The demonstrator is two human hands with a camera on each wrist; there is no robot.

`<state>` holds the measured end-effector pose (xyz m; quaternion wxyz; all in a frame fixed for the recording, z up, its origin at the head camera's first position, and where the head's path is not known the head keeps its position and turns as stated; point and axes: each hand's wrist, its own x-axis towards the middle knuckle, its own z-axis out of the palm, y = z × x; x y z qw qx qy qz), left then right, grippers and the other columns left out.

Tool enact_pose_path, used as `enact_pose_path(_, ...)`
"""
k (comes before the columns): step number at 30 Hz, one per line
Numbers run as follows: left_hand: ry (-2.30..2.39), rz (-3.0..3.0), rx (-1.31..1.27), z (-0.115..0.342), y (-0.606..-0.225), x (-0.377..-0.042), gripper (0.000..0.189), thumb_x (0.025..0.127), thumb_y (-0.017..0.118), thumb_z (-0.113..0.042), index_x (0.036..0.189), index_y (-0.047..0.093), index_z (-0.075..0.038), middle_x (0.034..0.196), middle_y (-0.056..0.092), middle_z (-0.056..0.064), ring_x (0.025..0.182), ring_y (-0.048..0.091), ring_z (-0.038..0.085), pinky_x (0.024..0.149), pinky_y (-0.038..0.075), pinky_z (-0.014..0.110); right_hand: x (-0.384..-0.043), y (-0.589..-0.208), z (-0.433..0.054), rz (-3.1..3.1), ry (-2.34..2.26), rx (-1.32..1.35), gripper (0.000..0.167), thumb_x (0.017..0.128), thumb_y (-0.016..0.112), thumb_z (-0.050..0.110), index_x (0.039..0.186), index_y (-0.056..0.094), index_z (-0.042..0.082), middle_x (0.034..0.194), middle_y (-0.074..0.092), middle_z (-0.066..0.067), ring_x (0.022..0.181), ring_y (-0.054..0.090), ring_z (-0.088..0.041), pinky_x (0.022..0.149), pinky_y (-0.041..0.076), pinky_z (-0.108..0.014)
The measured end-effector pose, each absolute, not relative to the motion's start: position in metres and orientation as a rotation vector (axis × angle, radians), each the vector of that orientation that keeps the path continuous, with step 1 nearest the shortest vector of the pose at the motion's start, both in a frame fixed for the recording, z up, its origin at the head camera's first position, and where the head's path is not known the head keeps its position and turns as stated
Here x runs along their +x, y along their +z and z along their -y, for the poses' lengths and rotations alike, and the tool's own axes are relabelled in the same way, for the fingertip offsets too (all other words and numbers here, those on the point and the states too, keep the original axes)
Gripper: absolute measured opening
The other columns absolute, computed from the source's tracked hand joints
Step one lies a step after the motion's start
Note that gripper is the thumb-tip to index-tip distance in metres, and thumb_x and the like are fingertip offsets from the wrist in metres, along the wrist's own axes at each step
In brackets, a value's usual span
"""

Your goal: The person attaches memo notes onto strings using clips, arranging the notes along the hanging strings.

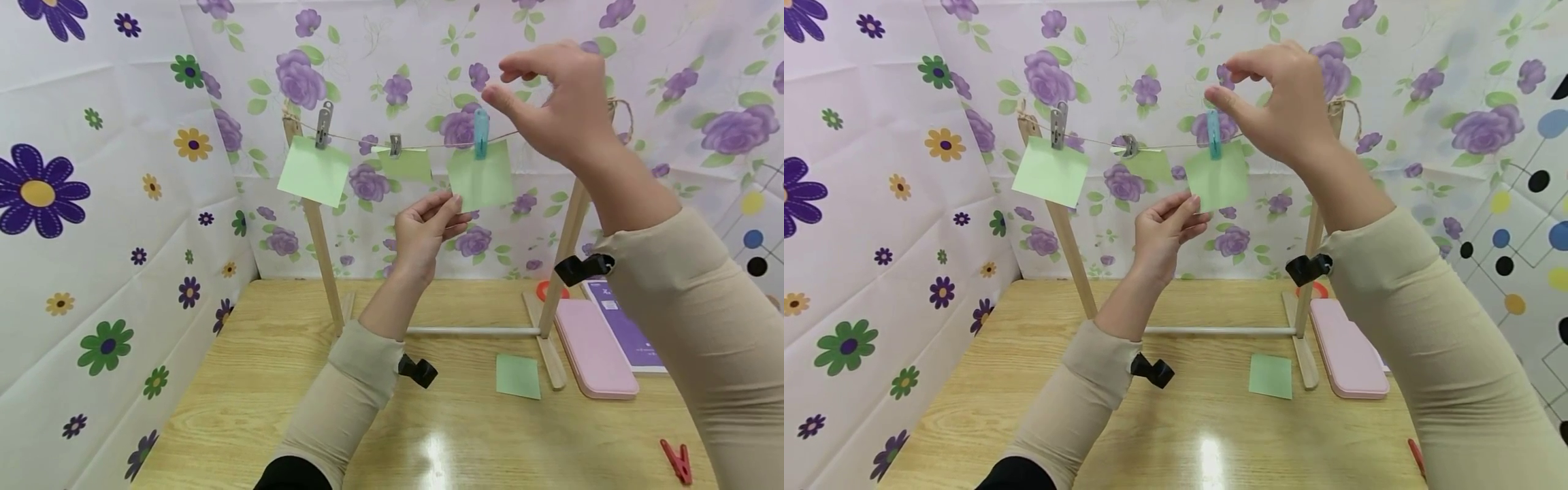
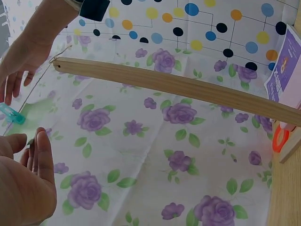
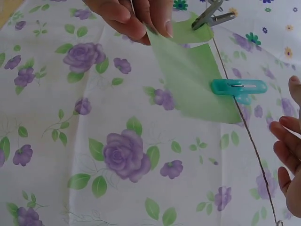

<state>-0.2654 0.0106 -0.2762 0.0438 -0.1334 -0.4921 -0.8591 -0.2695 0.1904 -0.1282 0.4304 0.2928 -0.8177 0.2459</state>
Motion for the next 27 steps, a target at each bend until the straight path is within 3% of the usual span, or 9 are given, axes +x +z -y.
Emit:
enact_pose_path(7, -2.614, 1.576, -0.43, -0.012, -0.281, -0.268, 0.021, 0.095, 0.072, -0.009, 0.113, 0.07, 0.002, 0.095, 0.074, 0.007, 0.078, 0.075, 0.015, 0.075, 0.063, 0.029, -0.273, -0.148, -0.199, 1.701, 0.62, 0.812, 0.039, 0.089, 0.076, 0.036, 0.103, 0.077, 0.0, 0.096, 0.075, -0.016, 0.087, 0.06, -0.037, 0.092, 0.043, -0.029)
enact_pose_path(15, -2.561, 1.634, -0.437, -0.013, -0.285, -0.272, 0.022, 0.095, 0.073, -0.01, 0.114, 0.07, 0.001, 0.112, 0.071, 0.023, 0.078, 0.074, 0.013, 0.078, 0.063, 0.033, -0.258, -0.165, -0.2, 1.529, 0.786, 0.701, 0.061, 0.085, 0.069, 0.057, 0.091, 0.077, -0.003, 0.085, 0.073, -0.021, 0.085, 0.057, -0.045, 0.086, 0.042, -0.023)
enact_pose_path(17, -2.54, 1.654, -0.434, -0.012, -0.287, -0.273, 0.023, 0.095, 0.073, -0.01, 0.115, 0.07, 0.0, 0.11, 0.072, 0.02, 0.08, 0.074, 0.013, 0.079, 0.063, 0.033, -0.253, -0.168, -0.202, 1.501, 0.802, 0.686, 0.063, 0.085, 0.067, 0.059, 0.09, 0.076, -0.004, 0.084, 0.072, -0.022, 0.084, 0.057, -0.047, 0.085, 0.04, -0.022)
enact_pose_path(23, -2.465, 1.742, -0.418, -0.003, -0.298, -0.278, 0.03, 0.095, 0.074, -0.014, 0.121, 0.068, -0.001, 0.1, 0.073, 0.002, 0.089, 0.071, 0.012, 0.085, 0.062, 0.036, -0.248, -0.188, -0.217, 1.456, 0.846, 0.649, 0.049, 0.083, 0.07, 0.048, 0.086, 0.077, -0.001, 0.08, 0.072, -0.02, 0.079, 0.056, -0.044, 0.078, 0.038, -0.017)
enact_pose_path(27, -2.399, 1.859, -0.438, 0.008, -0.31, -0.279, 0.037, 0.095, 0.073, -0.017, 0.127, 0.063, 0.0, 0.11, 0.069, 0.003, 0.099, 0.068, 0.014, 0.09, 0.06, 0.038, -0.242, -0.207, -0.229, 1.446, 0.877, 0.629, 0.048, 0.083, 0.071, 0.045, 0.085, 0.077, -0.002, 0.076, 0.07, -0.022, 0.074, 0.056, -0.035, 0.077, 0.039, -0.016)
